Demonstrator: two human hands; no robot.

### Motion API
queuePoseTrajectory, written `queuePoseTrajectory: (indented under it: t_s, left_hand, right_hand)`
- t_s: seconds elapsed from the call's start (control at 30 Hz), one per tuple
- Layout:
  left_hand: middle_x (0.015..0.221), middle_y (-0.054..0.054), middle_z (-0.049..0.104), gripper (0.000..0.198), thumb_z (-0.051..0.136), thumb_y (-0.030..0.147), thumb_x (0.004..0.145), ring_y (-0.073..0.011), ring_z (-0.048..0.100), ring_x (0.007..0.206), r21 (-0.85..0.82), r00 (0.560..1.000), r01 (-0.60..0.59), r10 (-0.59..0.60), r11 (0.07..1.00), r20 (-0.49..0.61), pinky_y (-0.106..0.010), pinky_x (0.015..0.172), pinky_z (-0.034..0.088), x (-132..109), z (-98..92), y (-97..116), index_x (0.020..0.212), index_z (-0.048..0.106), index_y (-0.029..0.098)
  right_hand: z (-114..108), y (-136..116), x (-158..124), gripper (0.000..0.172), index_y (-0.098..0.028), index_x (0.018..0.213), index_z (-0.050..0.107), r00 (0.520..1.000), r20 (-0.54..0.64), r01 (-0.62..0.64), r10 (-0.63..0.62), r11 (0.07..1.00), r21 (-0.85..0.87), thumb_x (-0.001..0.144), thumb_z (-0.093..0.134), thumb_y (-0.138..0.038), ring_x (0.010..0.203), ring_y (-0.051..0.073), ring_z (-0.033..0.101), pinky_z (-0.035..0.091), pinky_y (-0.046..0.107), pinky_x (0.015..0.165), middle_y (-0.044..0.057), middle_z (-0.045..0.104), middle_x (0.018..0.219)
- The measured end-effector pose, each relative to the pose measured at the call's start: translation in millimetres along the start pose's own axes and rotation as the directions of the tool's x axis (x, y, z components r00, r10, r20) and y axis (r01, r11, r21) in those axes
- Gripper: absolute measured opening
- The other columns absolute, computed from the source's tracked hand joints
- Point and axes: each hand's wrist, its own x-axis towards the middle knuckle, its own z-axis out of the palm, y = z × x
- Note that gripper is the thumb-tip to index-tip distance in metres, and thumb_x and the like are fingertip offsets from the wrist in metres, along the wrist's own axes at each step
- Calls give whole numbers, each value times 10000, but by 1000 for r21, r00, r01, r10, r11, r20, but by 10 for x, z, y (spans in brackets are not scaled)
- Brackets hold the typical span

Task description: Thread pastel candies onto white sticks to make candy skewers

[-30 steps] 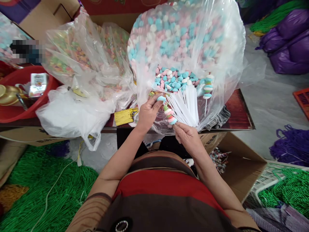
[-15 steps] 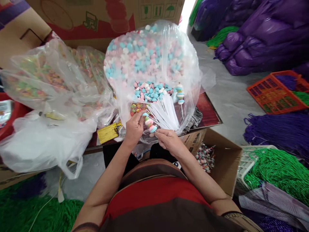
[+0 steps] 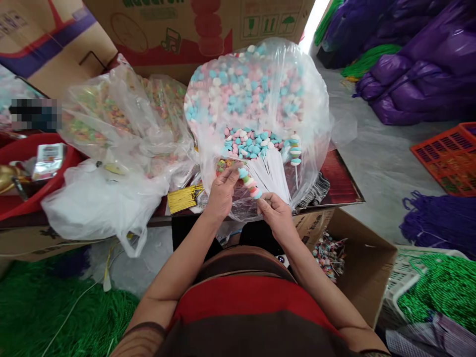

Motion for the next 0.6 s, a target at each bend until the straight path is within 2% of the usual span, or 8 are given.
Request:
queuePoseTrajectory:
  t_s: [0.07,0.17,0.3,0.37,0.43,0.5,0.57,0.6]
  left_hand:
    - [917,-18,754,367,880,449,728,-176,715,927,-33,1000,20,-20,999,3,-345,948,549,-21,22,14,983,778,206]
    - [879,-36,764,432,903,485,684,-205,733,950,-58,999,46,-45,997,18,-353,928,562,-50,32,-8,968,773,185]
    - [1060,-82,787,509,817,589,758,-217,747,965,-6,996,61,-61,998,60,-355,850,600,-32,-11,-39,1082,736,207]
    - [1203,-94,763,553,728,634,829,-203,749,967,69,998,14,-19,998,62,-348,826,608,1,-69,-26,1214,686,239]
    - [1275,-97,740,576,653,649,884,-197,752,983,145,998,-41,34,989,54,-343,822,611,33,-146,-5,1314,627,267]
    - [1271,-96,741,550,625,631,914,-190,751,997,201,996,-81,75,976,39,-330,825,610,54,-227,9,1331,614,272]
    - [1233,-90,755,497,640,597,919,-174,750,967,239,994,-104,105,965,10,-305,804,606,61,-291,5,1286,643,261]
    - [1208,-86,764,468,654,576,917,-164,748,940,250,994,-108,113,962,-6,-292,787,602,61,-314,-2,1257,661,255]
  right_hand:
    - [32,7,-18,406,-218,783,612,999,-37,-7,8,1000,20,840,700,-610,502,99,373,270,240,471,-44,546,591]
    - [89,-26,-60,471,-211,703,583,996,26,-82,81,994,74,823,703,-650,442,76,299,206,239,428,-53,508,533]
    - [58,-170,-65,467,-204,757,606,978,129,-180,163,975,134,798,719,-656,392,63,282,166,237,399,-52,539,521]
    - [-77,-257,6,424,-206,774,607,995,21,-104,102,988,117,826,701,-616,401,64,309,193,231,406,-45,564,549]
    - [-308,-318,149,342,-210,804,615,984,-179,23,-16,999,38,857,675,-542,426,71,340,249,227,424,-38,590,595]
    - [-604,-337,358,247,-207,843,637,927,-343,109,-154,983,-146,878,637,-452,458,88,386,313,235,453,-21,619,639]
    - [-905,-321,595,255,-188,933,678,872,-403,103,-277,909,-404,927,531,-397,489,121,453,380,267,490,26,672,701]
    - [-1034,-309,705,302,-175,966,688,849,-399,80,-347,831,-551,954,459,-371,509,145,492,416,294,520,55,688,719]
